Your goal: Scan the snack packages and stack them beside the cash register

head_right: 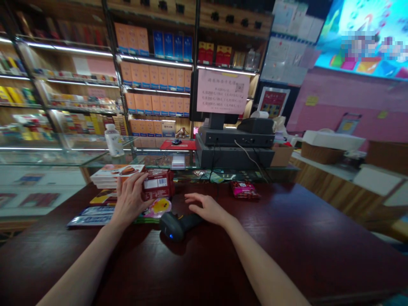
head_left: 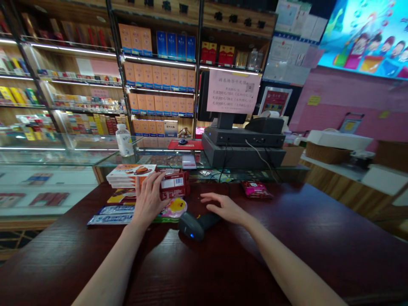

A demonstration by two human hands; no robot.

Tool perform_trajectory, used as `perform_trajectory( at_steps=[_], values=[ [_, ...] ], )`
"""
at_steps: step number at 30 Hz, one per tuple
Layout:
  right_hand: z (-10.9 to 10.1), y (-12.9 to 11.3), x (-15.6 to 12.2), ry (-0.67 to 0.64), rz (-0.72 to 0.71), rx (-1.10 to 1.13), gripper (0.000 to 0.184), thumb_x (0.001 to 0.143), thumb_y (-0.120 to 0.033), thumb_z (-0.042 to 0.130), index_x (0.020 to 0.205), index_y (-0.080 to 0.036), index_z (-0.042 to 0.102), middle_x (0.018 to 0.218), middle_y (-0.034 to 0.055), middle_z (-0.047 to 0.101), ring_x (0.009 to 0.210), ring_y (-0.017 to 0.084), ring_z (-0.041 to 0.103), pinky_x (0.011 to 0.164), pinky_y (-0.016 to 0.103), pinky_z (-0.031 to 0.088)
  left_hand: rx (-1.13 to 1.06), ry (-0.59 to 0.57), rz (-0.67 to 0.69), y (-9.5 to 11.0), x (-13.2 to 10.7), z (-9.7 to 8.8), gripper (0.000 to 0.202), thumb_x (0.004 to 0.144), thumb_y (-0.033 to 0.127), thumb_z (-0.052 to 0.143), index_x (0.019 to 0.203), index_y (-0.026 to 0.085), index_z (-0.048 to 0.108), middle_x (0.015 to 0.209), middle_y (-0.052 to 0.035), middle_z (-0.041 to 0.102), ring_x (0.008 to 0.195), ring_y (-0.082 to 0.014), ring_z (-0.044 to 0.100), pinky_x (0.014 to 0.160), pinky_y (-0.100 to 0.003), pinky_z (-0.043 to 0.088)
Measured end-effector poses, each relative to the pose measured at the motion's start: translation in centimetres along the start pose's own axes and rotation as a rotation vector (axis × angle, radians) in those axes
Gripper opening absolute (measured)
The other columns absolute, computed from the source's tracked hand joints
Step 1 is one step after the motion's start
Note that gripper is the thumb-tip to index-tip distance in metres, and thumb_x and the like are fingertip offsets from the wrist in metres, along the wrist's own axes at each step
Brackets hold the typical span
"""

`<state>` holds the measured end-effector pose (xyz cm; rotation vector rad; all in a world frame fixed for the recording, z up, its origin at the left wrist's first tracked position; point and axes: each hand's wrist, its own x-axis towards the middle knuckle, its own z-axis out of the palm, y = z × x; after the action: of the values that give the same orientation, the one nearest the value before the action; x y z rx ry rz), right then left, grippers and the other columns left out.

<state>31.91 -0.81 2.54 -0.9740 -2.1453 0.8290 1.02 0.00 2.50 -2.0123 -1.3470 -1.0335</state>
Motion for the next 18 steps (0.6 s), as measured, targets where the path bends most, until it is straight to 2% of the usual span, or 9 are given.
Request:
perform_trajectory(
  at_steps=[3, 6, 12, 15, 18],
  values=[
    [-0.3, -0.5, -1.4, -0.11, -0.027, -0.146, 0.064, 0.083, -0.044, 0.074, 0.141, -0.028, 0.055, 0.128, 0.006, 0.071, 0.12, 0.028, 0.063, 0.107, 0.046, 0.042, 0.008, 0.007, 0.008, 0.0, -0.1, 0.0, 0.083, 0.078, 0.028, 0.071, 0.151, 0.019, 0.032, 0.143, -0.0177, 0.052, 0.138, -0.0346, 0.044, 0.123, -0.061, 0.01],
    [-0.1, -0.3, -2.1, -0.17, -0.039, -0.275, 0.082, 0.071, -0.043, 0.084, 0.145, -0.029, 0.051, 0.13, 0.006, 0.07, 0.122, 0.031, 0.06, 0.108, 0.047, 0.039, 0.029, 0.009, 0.017, 0.0, -0.3, 0.1, 0.081, 0.079, 0.028, 0.07, 0.15, 0.018, 0.032, 0.143, -0.0183, 0.052, 0.138, -0.0349, 0.044, 0.123, -0.062, 0.011],
    [1.1, 0.7, -2.2, -0.169, -0.115, -0.387, 0.08, 0.075, -0.022, 0.072, 0.149, -0.028, 0.044, 0.131, 0.0058, 0.067, 0.123, 0.026, 0.059, 0.119, 0.052, 0.024, 0.028, 0.039, 0.021, -0.1, -0.4, 0.0, 0.083, 0.079, 0.029, 0.071, 0.151, 0.019, 0.032, 0.144, -0.0176, 0.051, 0.138, -0.0347, 0.044, 0.124, -0.061, 0.01],
    [1.4, 0.7, -2.1, -0.151, -0.148, -0.399, 0.079, 0.072, -0.018, 0.068, 0.148, -0.025, 0.046, 0.131, 0.0081, 0.066, 0.121, 0.026, 0.059, 0.116, 0.049, 0.03, 0.023, 0.043, 0.006, -0.2, -0.4, 0.0, 0.086, 0.077, 0.029, 0.073, 0.152, 0.02, 0.031, 0.145, -0.0176, 0.05, 0.14, -0.0353, 0.042, 0.124, -0.062, 0.01],
    [1.3, 0.5, -2.0, -0.118, -0.138, -0.396, 0.073, 0.073, -0.02, 0.07, 0.144, -0.025, 0.051, 0.122, 0.0087, 0.068, 0.115, 0.026, 0.06, 0.108, 0.044, 0.039, 0.044, 0.05, -0.009, -0.4, -0.5, 0.0, 0.085, 0.076, 0.027, 0.072, 0.151, 0.019, 0.032, 0.145, -0.0179, 0.05, 0.14, -0.0356, 0.042, 0.124, -0.061, 0.011]
  ],
)
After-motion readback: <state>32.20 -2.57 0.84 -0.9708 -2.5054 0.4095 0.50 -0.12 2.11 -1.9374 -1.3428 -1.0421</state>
